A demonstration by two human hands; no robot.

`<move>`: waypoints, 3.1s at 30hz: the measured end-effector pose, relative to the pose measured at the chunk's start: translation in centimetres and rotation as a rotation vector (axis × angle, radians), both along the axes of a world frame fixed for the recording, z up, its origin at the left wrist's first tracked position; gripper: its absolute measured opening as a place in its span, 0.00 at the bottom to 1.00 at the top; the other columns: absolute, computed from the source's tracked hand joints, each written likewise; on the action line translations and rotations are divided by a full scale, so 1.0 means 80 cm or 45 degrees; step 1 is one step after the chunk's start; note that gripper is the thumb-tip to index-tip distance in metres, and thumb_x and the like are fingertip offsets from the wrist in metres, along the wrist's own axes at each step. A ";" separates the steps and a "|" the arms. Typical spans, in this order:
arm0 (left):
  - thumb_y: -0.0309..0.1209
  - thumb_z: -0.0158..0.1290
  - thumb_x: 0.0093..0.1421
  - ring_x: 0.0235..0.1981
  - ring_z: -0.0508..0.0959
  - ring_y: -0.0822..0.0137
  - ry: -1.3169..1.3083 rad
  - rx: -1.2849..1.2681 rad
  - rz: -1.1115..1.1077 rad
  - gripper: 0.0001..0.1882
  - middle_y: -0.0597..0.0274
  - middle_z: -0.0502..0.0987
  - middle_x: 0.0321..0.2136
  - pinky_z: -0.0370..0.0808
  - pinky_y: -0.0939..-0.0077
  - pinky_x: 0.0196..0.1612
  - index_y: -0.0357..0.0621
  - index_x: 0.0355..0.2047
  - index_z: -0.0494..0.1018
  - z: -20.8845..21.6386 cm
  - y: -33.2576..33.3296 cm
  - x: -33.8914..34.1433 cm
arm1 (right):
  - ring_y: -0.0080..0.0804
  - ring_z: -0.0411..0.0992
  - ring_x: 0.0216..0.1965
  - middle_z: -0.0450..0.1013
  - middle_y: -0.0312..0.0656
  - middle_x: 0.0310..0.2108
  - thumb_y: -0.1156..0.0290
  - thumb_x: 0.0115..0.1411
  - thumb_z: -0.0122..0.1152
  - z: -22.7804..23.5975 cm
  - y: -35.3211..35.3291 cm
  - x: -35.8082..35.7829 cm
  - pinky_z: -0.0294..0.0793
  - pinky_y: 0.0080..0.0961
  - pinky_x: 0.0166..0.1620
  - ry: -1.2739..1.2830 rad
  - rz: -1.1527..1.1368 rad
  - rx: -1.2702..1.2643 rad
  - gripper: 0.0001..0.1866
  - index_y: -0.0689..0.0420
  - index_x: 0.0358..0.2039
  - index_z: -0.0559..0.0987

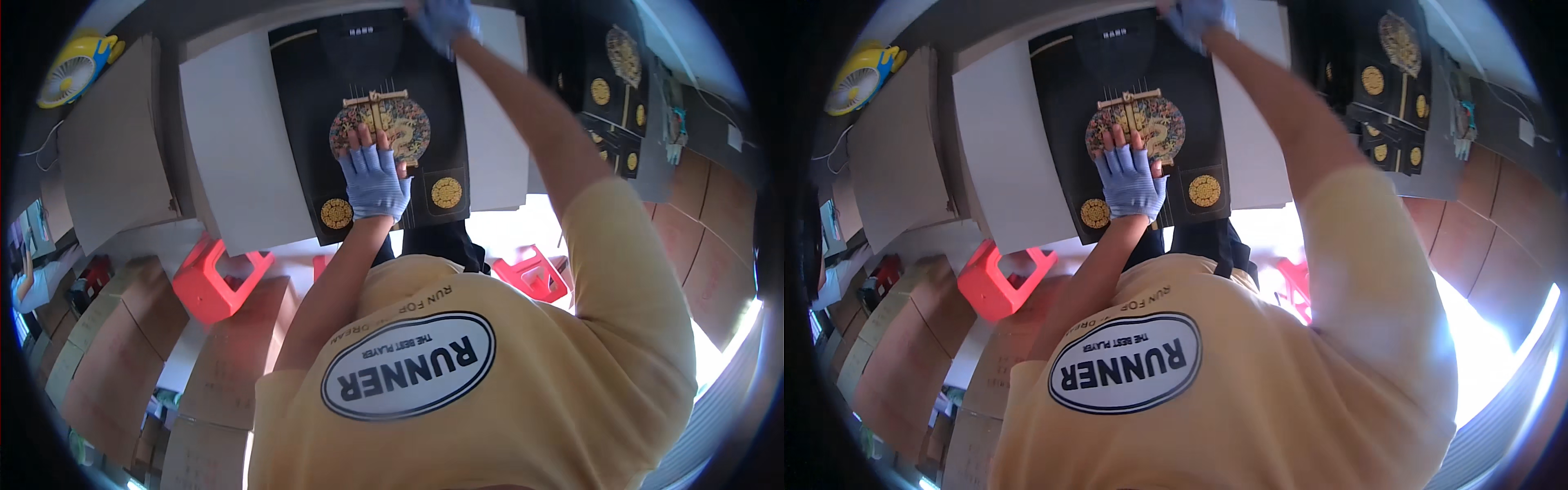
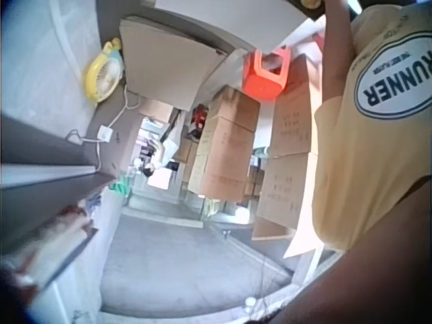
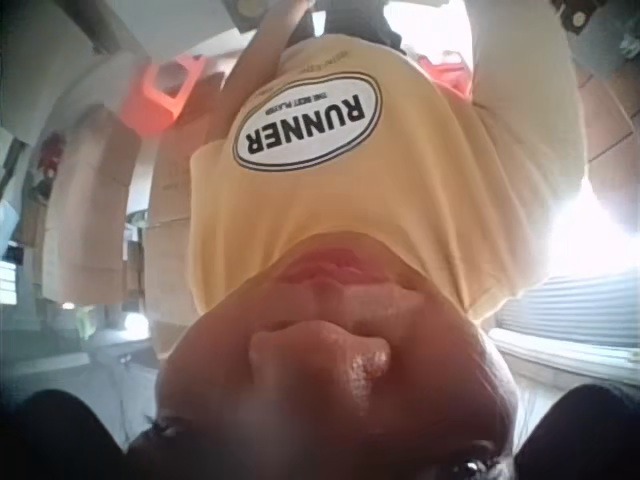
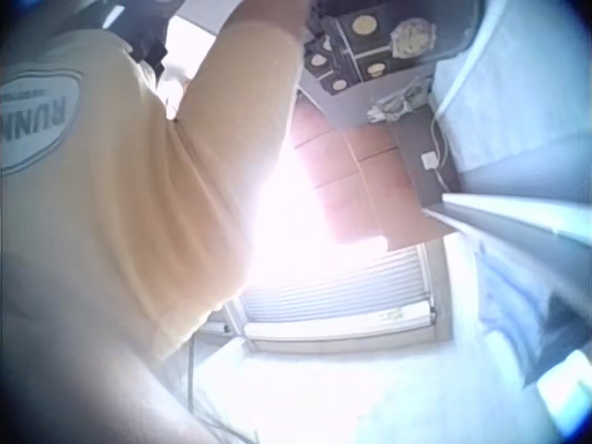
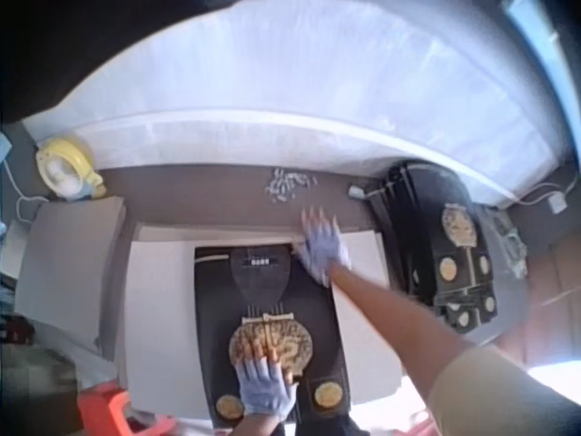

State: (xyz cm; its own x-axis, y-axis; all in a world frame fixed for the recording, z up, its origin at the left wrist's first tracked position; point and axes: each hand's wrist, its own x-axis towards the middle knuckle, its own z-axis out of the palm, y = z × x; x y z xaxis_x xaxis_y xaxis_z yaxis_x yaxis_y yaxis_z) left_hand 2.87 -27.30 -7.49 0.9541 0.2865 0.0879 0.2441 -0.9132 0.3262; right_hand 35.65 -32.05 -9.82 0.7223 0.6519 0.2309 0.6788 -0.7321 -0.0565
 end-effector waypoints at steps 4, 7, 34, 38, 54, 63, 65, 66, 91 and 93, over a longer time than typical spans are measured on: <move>0.45 0.47 0.59 0.65 0.54 0.39 -0.008 0.060 -0.035 0.34 0.39 0.52 0.66 0.51 0.38 0.63 0.39 0.61 0.59 0.005 0.001 0.003 | 0.45 0.45 0.70 0.49 0.48 0.69 0.49 0.68 0.33 0.022 0.029 0.065 0.42 0.45 0.70 0.123 -0.064 -0.056 0.33 0.54 0.68 0.54; 0.47 0.44 0.60 0.64 0.57 0.41 -0.099 0.155 -0.008 0.33 0.41 0.56 0.64 0.54 0.39 0.62 0.41 0.61 0.61 -0.007 0.001 0.006 | 0.44 0.46 0.70 0.50 0.50 0.69 0.49 0.68 0.33 0.017 0.011 0.016 0.43 0.44 0.70 0.034 -0.053 -0.093 0.33 0.54 0.67 0.55; 0.54 0.47 0.60 0.65 0.56 0.48 -0.149 0.279 -0.206 0.33 0.49 0.58 0.64 0.51 0.47 0.66 0.51 0.62 0.63 0.004 0.039 -0.014 | 0.28 0.77 0.28 0.78 0.44 0.32 0.63 0.66 0.53 0.067 -0.261 -0.406 0.76 0.22 0.29 2.164 -0.927 1.083 0.13 0.61 0.39 0.77; 0.52 0.43 0.64 0.68 0.51 0.45 -0.065 0.181 -0.111 0.34 0.46 0.53 0.67 0.47 0.48 0.67 0.49 0.65 0.57 0.002 0.013 -0.007 | 0.26 0.76 0.25 0.77 0.41 0.25 0.71 0.64 0.54 0.132 -0.271 -0.389 0.76 0.23 0.30 1.751 -0.533 1.173 0.10 0.64 0.32 0.79; 0.60 0.27 0.66 0.70 0.46 0.46 0.014 0.592 -0.412 0.37 0.43 0.45 0.69 0.38 0.45 0.69 0.53 0.69 0.49 0.036 -0.376 0.485 | 0.34 0.77 0.22 0.79 0.49 0.28 0.61 0.63 0.54 0.075 -0.631 -0.003 0.76 0.26 0.28 1.318 -1.072 1.718 0.16 0.64 0.40 0.74; 0.61 0.29 0.64 0.69 0.46 0.46 -0.096 0.615 -0.479 0.37 0.44 0.48 0.67 0.39 0.45 0.68 0.56 0.68 0.50 0.030 -0.384 0.507 | 0.42 0.76 0.45 0.74 0.54 0.47 0.59 0.70 0.42 -0.002 -0.655 -0.079 0.75 0.34 0.48 1.239 -1.004 2.297 0.22 0.60 0.58 0.64; 0.60 0.36 0.63 0.67 0.50 0.43 -0.390 0.440 -0.526 0.36 0.42 0.53 0.65 0.45 0.43 0.67 0.54 0.65 0.55 0.038 -0.368 0.500 | 0.35 0.76 0.43 0.76 0.48 0.44 0.63 0.68 0.45 0.037 -0.621 -0.132 0.74 0.28 0.44 1.025 -1.109 2.036 0.22 0.58 0.59 0.65; 0.59 0.40 0.62 0.65 0.52 0.41 -0.542 0.343 -0.561 0.35 0.42 0.55 0.63 0.48 0.43 0.66 0.53 0.64 0.57 0.047 -0.364 0.493 | 0.31 0.77 0.42 0.77 0.45 0.43 0.64 0.68 0.47 0.047 -0.605 -0.155 0.74 0.25 0.42 0.902 -1.164 1.906 0.22 0.57 0.60 0.65; 0.41 0.55 0.57 0.44 0.74 0.51 -0.235 -0.305 0.506 0.17 0.52 0.75 0.39 0.70 0.57 0.48 0.42 0.39 0.74 0.026 0.244 -0.089 | 0.38 0.77 0.45 0.79 0.44 0.42 0.49 0.55 0.60 0.081 -0.282 -0.144 0.73 0.31 0.48 0.955 -1.023 0.266 0.23 0.51 0.43 0.82; 0.46 0.53 0.57 0.52 0.70 0.52 -0.057 0.133 0.593 0.22 0.52 0.73 0.46 0.66 0.58 0.55 0.44 0.45 0.73 0.007 0.271 -0.093 | 0.32 0.77 0.42 0.80 0.42 0.40 0.52 0.58 0.58 0.062 -0.283 -0.127 0.73 0.27 0.45 1.103 -1.002 0.294 0.21 0.52 0.44 0.81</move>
